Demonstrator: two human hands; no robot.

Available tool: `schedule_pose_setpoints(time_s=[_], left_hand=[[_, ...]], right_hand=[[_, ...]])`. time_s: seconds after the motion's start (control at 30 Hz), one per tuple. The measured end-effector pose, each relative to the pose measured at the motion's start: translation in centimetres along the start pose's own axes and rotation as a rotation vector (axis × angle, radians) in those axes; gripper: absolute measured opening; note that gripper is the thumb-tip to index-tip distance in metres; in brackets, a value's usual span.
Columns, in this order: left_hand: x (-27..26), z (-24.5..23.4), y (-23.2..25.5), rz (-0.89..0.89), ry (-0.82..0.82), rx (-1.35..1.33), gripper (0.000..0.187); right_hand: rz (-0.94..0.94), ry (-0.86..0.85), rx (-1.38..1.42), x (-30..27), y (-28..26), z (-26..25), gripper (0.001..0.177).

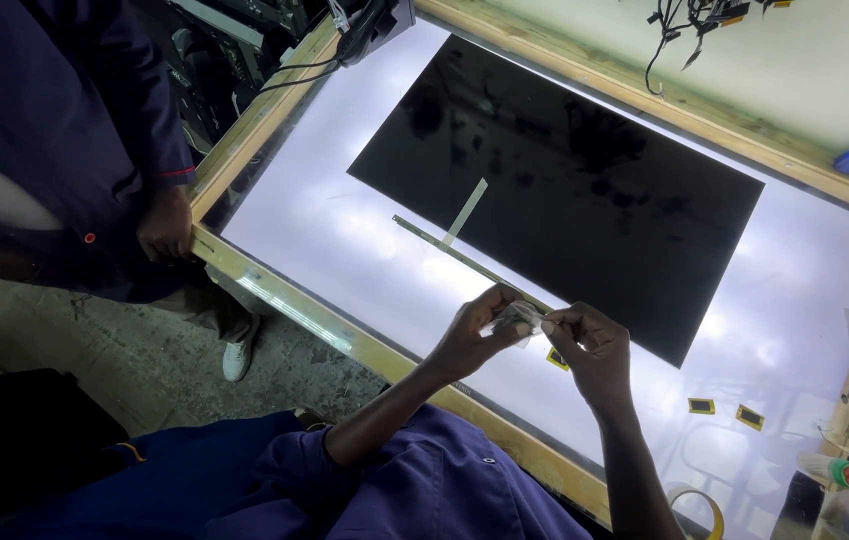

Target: Arranging and inspecting flexible display driver components on a light table for screen repair.

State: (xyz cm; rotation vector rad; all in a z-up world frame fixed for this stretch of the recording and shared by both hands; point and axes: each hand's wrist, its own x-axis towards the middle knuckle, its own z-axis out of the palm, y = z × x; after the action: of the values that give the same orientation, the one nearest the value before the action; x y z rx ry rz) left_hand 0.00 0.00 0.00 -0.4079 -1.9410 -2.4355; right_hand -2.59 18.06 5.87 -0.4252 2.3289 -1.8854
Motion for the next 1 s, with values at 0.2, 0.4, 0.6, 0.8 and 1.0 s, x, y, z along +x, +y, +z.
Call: schedule_pose_setpoints(time_s=[0.2, 0.4, 0.6, 0.8, 1.0], left_hand=[[0.3, -0.3, 1.3, 0.045, 0.195, 0.093, 0.011], [0.6, -0.3, 1.8, 0.09, 0.269, 0.188, 0.008], [2.2, -0.8, 1.6, 0.113, 0.315, 0.231, 0.004], [4.9, -1.8, 2.1, 0.017, 0.201, 0.164, 0.011], [8.4, -4.1, 1.8, 0.082, 0.24, 0.227, 0.008]], right_hand=[[0.024, 0.028, 0.004, 0.0, -0.1, 0.1, 0.005], [0.012, 0.054, -0.001, 0.1, 1.1, 0.2, 0.003], [0.076, 0.091, -0.04, 1.7, 1.9, 0.1, 0.008], [0.009, 0.101, -0.088, 4.6, 1.8, -0.5, 0.01], [-0.004, 0.09, -0.136, 8.1, -0.1, 0.3, 0.008]])
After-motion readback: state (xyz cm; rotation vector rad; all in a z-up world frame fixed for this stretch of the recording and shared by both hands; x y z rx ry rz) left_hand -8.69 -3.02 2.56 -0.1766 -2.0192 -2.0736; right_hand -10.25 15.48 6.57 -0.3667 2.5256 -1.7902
